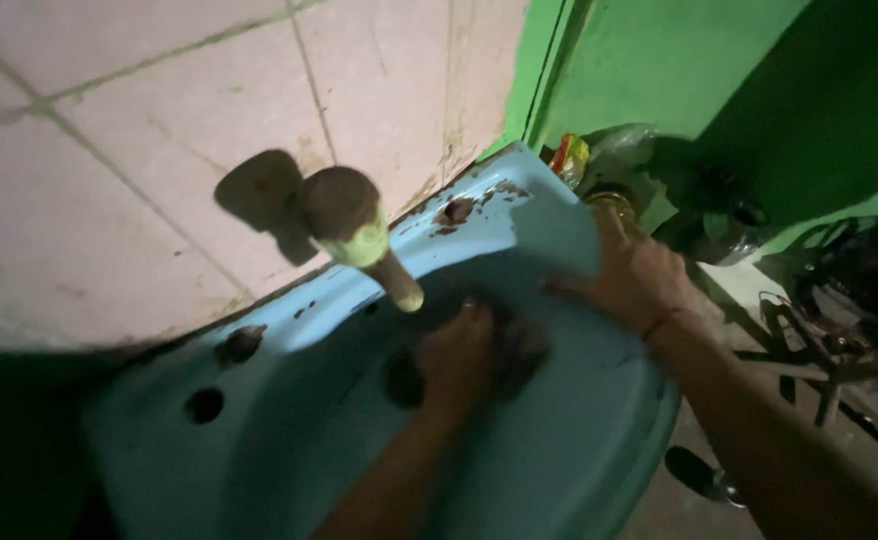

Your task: The person wipes the inside and outside of a pedestal sink and its faucet with a cloth.

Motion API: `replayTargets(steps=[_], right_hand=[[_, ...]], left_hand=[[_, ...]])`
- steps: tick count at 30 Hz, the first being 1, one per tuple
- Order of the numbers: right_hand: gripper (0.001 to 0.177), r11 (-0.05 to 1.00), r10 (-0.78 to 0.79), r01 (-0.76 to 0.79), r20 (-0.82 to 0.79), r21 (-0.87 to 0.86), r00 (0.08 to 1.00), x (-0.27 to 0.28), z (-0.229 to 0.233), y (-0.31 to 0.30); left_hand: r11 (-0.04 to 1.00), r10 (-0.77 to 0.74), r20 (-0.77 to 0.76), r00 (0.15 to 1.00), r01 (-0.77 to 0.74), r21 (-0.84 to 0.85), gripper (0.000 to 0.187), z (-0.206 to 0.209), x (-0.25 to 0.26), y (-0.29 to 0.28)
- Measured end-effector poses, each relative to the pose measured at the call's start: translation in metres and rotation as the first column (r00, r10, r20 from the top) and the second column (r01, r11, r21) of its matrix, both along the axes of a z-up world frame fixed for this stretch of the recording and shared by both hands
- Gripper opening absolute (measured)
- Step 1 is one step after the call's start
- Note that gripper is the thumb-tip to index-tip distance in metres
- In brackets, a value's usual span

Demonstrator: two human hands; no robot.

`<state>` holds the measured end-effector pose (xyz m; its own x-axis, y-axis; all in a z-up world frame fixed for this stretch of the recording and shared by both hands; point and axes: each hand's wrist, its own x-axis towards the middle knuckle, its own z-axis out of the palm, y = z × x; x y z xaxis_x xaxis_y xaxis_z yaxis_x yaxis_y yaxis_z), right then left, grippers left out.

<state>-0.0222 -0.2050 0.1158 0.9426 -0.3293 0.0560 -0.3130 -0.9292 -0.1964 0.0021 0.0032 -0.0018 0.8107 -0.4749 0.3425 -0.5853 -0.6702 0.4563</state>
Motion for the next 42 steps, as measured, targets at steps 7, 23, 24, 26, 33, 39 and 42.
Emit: replayTargets(steps=[7, 23, 24, 26, 33, 39, 42], right_hand=[[0.103, 0.996, -0.077, 0.082, -0.098, 0.044, 0.992, -0.003, 0.009, 0.012], [0.108, 0.994, -0.108, 0.108, -0.083, -0.003, 0.991, -0.002, 0.008, 0.013], [0.106, 0.994, -0.109, 0.11, -0.1, 0.006, 0.989, -0.002, 0.009, 0.013], [0.104, 0.994, -0.103, 0.105, -0.105, 0.016, 0.989, 0.002, 0.01, 0.013], [0.103, 0.997, -0.063, 0.067, -0.077, 0.049, 0.995, 0.001, 0.013, 0.013], [0.107, 1.0, 0.005, -0.004, -0.033, 0.03, 0.999, -0.001, 0.008, 0.007], [0.111, 0.998, -0.044, 0.046, -0.067, 0.034, 0.997, -0.001, 0.004, 0.008]], left_hand=[[0.99, -0.01, -0.366, 0.931, 0.061, 0.127, 0.029, 0.035, -0.036, 0.003], [0.988, -0.144, 0.011, 0.99, 0.143, 0.053, 0.042, 0.011, -0.041, 0.015], [0.974, -0.208, -0.091, 0.974, 0.215, 0.072, 0.04, 0.007, -0.038, 0.014], [0.955, -0.293, 0.144, 0.945, 0.283, 0.088, 0.04, -0.003, -0.023, 0.007], [0.908, -0.418, 0.48, 0.772, 0.372, 0.192, 0.039, -0.02, 0.013, -0.005], [0.785, -0.349, -0.153, 0.924, 0.378, 0.49, 0.031, 0.014, 0.025, 0.052], [0.74, -0.274, -0.186, 0.944, 0.331, 0.586, 0.029, 0.002, 0.028, 0.032]])
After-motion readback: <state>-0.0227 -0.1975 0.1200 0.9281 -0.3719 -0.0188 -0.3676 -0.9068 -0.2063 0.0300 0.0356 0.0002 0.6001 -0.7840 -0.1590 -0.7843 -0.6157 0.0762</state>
